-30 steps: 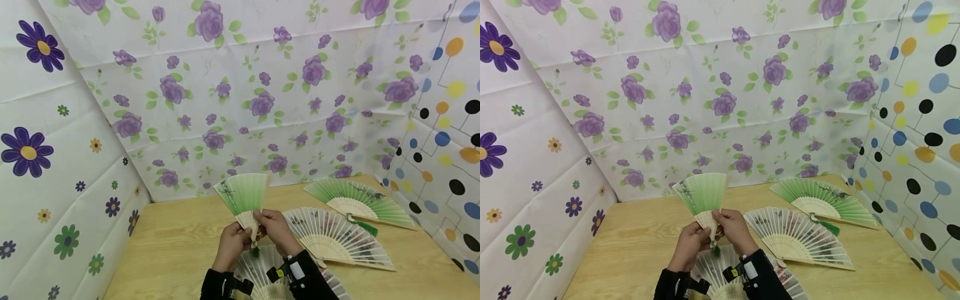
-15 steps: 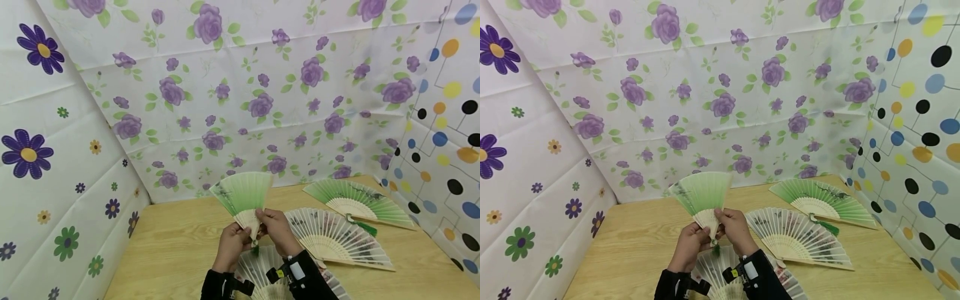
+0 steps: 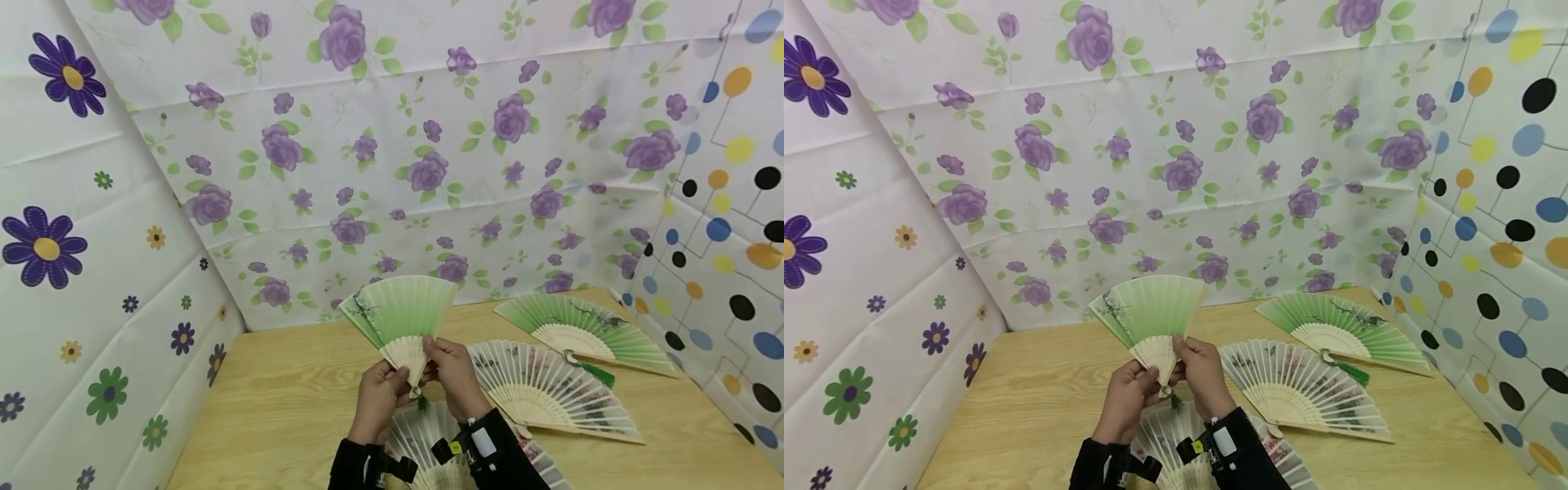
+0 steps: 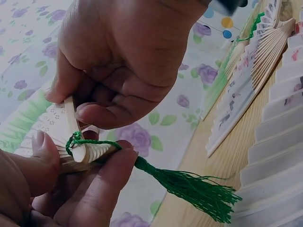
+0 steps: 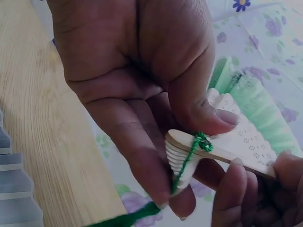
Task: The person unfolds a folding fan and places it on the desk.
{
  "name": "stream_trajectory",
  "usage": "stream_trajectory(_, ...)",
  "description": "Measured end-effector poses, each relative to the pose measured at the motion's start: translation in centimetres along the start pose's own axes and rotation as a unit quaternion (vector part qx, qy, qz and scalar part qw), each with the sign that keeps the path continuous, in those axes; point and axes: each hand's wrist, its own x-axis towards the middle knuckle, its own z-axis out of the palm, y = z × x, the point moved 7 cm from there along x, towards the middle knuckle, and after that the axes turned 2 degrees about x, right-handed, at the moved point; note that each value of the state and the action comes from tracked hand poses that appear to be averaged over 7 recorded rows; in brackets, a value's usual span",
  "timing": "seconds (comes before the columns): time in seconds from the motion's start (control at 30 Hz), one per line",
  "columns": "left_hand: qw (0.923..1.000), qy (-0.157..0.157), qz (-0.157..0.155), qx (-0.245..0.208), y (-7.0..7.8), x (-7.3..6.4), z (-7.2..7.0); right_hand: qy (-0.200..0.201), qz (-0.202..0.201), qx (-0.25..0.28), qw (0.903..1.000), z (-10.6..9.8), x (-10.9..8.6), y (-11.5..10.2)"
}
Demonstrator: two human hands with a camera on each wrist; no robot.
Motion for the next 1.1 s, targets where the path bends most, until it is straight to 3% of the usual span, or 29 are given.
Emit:
stream_trajectory(0.17, 0.9991, 0.031, 0.014, -0.027, 0.0, -0.1, -0.3, 0.028, -0.009, 0.028, 0.9992, -0.1, -0.3, 0.2)
stream_trajectory(0.3, 0.9984, 0.051, 0.015, -0.021, 0.1, -0.2, -0.7, 0.024, -0.018, 0.030, 0.9991, -0.1, -0.1, 0.3)
stream_trajectory(0.43, 0.9990, 0.041, 0.015, -0.015, 0.4, -0.2, -0.7, -0.001, -0.009, 0.025, 0.9996, -0.5, 0.4, 0.2)
stream_trajectory(0.63, 0.9994, 0.016, 0.019, 0.026, 1.1, -0.2, -1.5, -0.079, 0.031, -0.008, 0.9964, -1.2, 0.7, 0.3)
stream_trajectory(0.87, 0.9990, -0.036, 0.006, 0.027, 1.2, -0.1, -2.1, -0.114, 0.023, -0.022, 0.9929, -1.4, 0.6, -0.1)
stream_trajectory(0.97, 0.9992, -0.035, 0.007, 0.020, 1.3, -0.1, -2.2, -0.116, 0.022, -0.024, 0.9927, -1.4, 0.6, -0.2)
stream_trajectory(1.1, 0.9997, -0.010, 0.009, 0.019, 1.3, 0.0, -2.4, -0.117, 0.022, -0.017, 0.9928, -1.2, 0.5, -0.4)
